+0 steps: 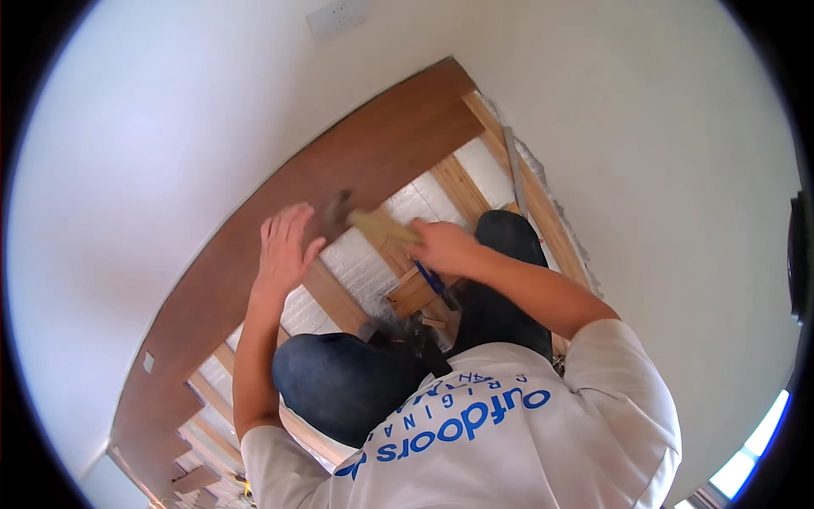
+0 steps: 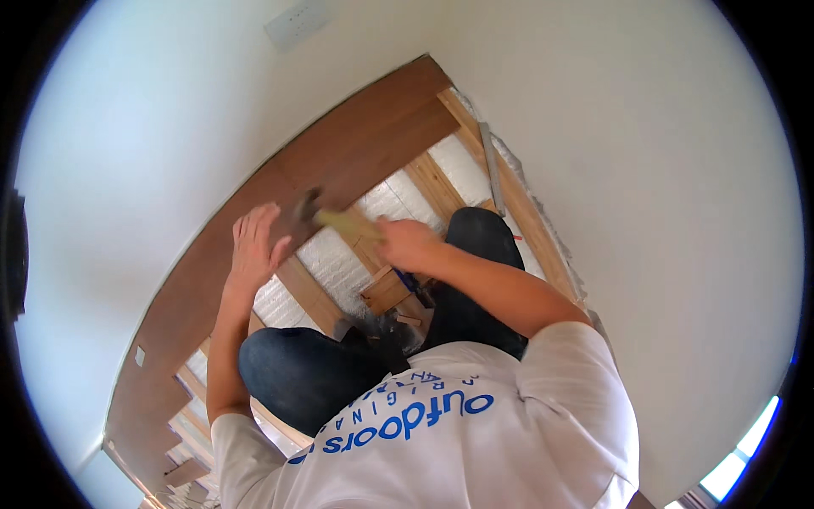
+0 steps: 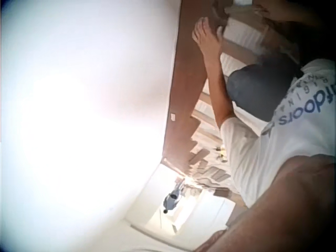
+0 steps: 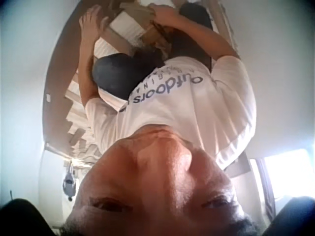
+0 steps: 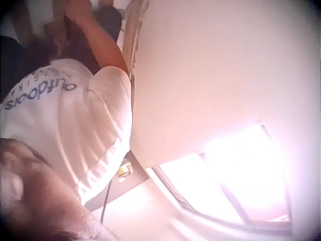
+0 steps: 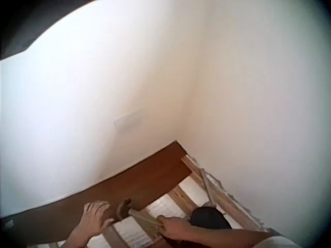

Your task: The person installs wood flooring by applying adhesive with a caulk gun, positioning the boards on the subfloor, and securing them using a hammer and a pneumatic nailer.

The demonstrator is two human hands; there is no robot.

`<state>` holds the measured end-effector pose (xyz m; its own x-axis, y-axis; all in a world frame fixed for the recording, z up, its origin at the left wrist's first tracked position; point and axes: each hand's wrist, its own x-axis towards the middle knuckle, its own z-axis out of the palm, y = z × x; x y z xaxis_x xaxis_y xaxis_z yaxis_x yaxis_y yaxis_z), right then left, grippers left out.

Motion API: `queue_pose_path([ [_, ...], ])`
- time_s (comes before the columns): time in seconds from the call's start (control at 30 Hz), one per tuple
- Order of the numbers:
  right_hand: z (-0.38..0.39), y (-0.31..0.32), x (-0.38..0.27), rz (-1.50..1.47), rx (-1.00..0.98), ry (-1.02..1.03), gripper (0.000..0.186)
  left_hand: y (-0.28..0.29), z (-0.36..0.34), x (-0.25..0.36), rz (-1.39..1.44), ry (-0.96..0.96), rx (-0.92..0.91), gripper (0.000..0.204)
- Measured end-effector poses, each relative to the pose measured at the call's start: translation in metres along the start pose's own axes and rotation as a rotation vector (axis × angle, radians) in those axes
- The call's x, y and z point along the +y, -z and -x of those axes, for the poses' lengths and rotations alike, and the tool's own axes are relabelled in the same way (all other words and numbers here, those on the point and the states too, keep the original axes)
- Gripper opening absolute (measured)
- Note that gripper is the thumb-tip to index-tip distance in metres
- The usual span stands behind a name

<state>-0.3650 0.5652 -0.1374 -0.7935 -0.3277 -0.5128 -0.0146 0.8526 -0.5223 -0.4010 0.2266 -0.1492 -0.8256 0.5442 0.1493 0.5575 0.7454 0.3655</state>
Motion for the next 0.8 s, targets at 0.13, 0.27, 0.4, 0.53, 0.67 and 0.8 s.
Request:
queue_pose_path([
  [0.13,-0.006,0.016,0.128,-0.309,0.464,-0.331,0.049,-0.070,-0.035,-0.027,-0.267,0.149,-0.251,0.081],
  [0.27,-0.048,0.070,0.198,-0.670,0.485,-0.525,0.037,-0.122,-0.034,-0.013,-0.360,0.274,-0.417,0.091],
  [0.4,-0.087,0.091,0.251,-0.711,0.505,-0.511,0.038,-0.143,-0.035,-0.019,-0.319,0.336,-0.451,0.091],
  [0.53,-0.104,0.080,0.235,-0.547,0.456,-0.553,0.032,-0.139,-0.037,-0.020,-0.350,0.357,-0.527,0.090],
  [0.67,-0.117,0.078,0.248,-0.926,0.326,-0.552,0.023,-0.139,-0.045,-0.015,-0.327,0.379,-0.502,0.088],
  [0.8,-0.110,0.070,0.265,-0.500,0.468,-0.468,0.017,-0.138,-0.046,-0.013,-0.316,0.396,-0.517,0.088],
])
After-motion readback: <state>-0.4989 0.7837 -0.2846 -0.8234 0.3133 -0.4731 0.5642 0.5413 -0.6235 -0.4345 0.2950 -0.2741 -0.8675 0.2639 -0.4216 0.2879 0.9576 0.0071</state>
